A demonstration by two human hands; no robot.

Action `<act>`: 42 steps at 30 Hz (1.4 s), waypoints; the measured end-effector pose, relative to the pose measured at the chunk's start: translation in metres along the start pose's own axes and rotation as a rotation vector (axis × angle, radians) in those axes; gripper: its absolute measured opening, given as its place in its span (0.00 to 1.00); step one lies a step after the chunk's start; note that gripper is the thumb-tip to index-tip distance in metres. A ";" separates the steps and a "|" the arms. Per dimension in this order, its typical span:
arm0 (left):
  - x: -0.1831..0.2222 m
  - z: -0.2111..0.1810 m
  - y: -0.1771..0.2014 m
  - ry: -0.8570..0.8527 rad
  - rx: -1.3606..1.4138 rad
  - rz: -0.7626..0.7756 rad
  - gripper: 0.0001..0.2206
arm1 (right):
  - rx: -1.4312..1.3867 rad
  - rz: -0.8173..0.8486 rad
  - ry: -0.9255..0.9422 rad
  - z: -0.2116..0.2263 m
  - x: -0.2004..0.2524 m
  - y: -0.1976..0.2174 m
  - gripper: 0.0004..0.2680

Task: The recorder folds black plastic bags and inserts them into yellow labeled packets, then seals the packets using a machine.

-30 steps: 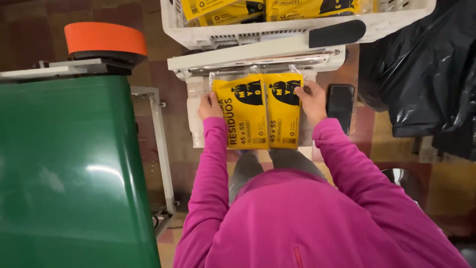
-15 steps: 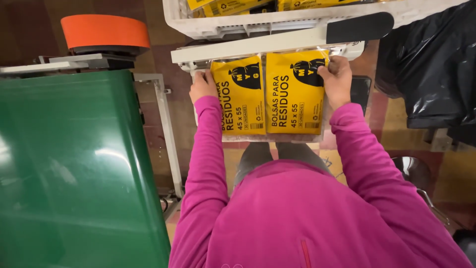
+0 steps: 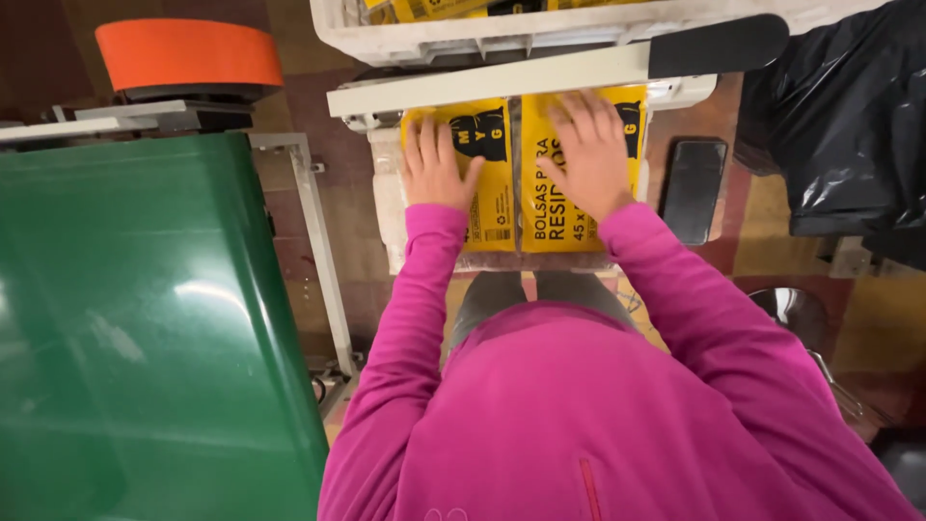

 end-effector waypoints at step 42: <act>0.019 -0.144 -0.050 -0.518 -0.013 0.030 0.46 | 0.114 0.087 0.280 -0.039 -0.109 0.076 0.11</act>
Point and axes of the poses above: each hand's wrist, its own x-axis away from the middle knuckle, its own y-axis out of the back of the hand, z = x × y, the point moved 6 cm from there along -x, towards the middle knuckle, and after that the axes turned 1 degree about -y, right-handed, at the moved point
